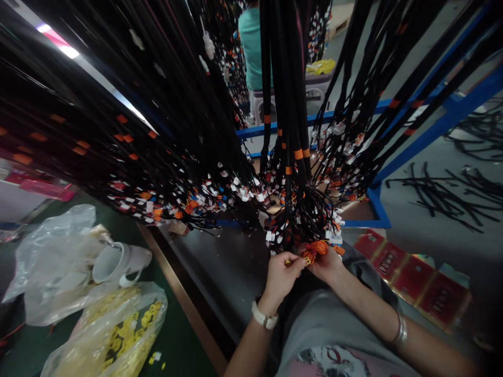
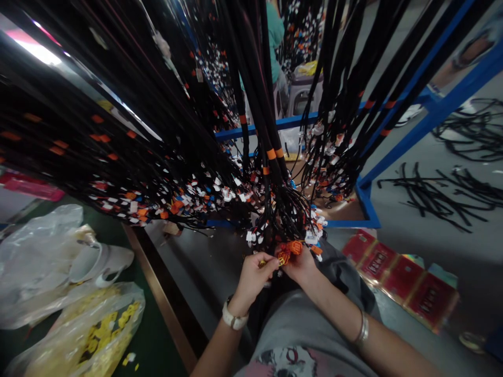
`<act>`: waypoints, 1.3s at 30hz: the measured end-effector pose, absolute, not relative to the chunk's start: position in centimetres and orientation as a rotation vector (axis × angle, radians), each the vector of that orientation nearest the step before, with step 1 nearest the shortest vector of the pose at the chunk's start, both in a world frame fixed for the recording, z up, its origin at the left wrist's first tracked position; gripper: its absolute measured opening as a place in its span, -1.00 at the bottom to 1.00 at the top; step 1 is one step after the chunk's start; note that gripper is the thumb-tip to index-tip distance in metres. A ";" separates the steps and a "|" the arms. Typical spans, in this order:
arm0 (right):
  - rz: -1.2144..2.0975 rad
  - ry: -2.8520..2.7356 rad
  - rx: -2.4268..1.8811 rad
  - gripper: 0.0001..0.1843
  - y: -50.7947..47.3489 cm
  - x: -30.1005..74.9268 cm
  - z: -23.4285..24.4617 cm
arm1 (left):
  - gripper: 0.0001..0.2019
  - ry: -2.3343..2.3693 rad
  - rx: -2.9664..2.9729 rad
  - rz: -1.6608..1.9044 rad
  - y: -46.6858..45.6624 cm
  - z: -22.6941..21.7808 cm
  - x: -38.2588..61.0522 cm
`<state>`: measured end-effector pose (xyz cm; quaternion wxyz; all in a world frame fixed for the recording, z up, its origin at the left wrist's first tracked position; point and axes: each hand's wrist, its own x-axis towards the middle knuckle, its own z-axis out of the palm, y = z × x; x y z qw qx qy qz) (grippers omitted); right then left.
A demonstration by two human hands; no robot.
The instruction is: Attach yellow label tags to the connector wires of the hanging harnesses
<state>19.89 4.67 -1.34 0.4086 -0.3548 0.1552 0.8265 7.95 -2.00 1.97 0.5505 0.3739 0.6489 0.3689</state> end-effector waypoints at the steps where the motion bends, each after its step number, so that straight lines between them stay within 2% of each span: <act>1: 2.076 0.373 -0.889 -0.81 4.6 19.9 -1.4 | -0.73 1.572 0.964 0.857 -2.1 1.9 8.0; 5: 2.069 0.304 -0.917 -0.82 4.5 19.7 -1.3 | -0.71 1.641 1.213 0.768 -2.3 1.8 8.1; 18: 2.018 0.160 -1.013 -0.84 4.2 19.7 -2.2 | -0.73 1.778 1.381 0.742 -2.4 1.9 8.3; 29: 2.019 0.162 -1.033 -0.80 3.9 19.5 -2.1 | -0.71 1.760 1.293 0.710 -2.1 1.4 8.3; 39: 1.997 0.125 -0.996 -0.85 3.6 19.5 -2.7 | -0.72 1.781 1.256 0.685 -2.2 0.7 8.4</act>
